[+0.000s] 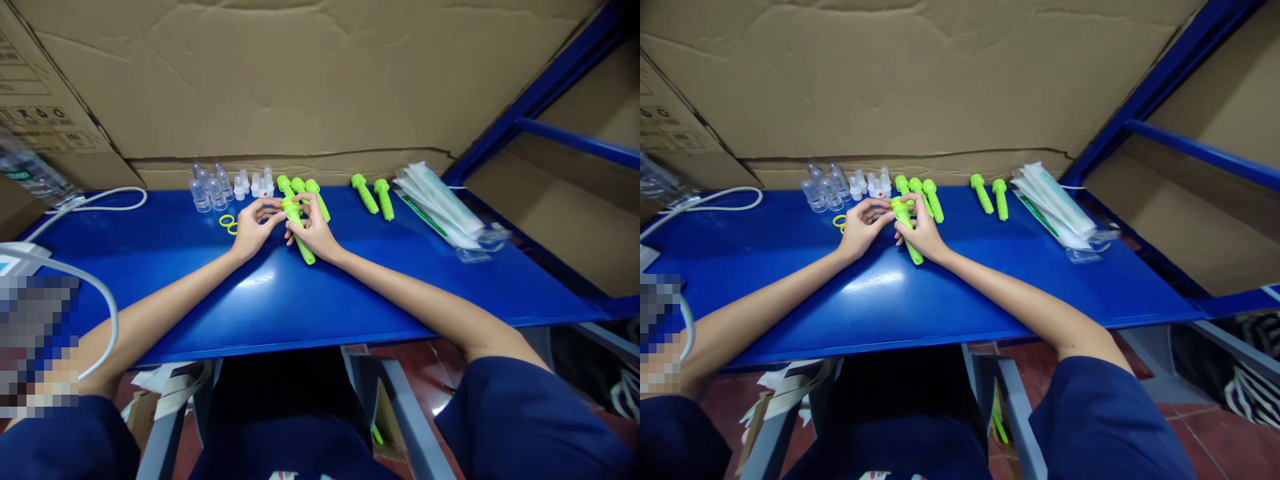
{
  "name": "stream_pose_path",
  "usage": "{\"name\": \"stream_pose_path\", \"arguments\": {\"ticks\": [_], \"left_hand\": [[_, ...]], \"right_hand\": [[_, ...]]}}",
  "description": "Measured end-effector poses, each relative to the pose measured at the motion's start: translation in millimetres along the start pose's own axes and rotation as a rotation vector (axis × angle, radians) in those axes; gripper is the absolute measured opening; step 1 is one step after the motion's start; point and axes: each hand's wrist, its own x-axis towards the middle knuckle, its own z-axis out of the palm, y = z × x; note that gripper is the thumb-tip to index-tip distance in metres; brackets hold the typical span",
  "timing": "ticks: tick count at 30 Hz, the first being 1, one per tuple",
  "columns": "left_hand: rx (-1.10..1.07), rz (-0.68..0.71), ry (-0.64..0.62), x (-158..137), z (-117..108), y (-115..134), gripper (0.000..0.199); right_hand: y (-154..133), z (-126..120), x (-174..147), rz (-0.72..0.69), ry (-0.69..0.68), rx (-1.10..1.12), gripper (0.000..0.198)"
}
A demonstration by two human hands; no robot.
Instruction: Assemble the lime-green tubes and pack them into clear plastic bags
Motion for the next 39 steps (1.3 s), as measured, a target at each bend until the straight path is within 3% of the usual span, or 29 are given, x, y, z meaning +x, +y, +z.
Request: {"name": "stream_pose_path", "arguments": {"ticks": [5, 12, 23, 39], "left_hand": [[0.079, 0.052, 0.052, -1, -1, -1, 0.035], [0.376, 0.173, 0.077, -2, -1, 10, 0.015], [0.408, 0.218, 0.048, -1, 2, 9, 0.015], [0.384, 0.157, 0.04, -1, 0, 8, 0.015]], "right_hand": [[-1, 3, -1, 0.053, -0.025, 0.057, 0.046], [-6, 4, -2, 0.143, -0.066, 0.082, 0.05], [-4, 4, -4, 0.121, -0.056, 0.064, 0.052], [-12, 3, -4, 0.113, -0.086, 0.033, 0.049]]}}
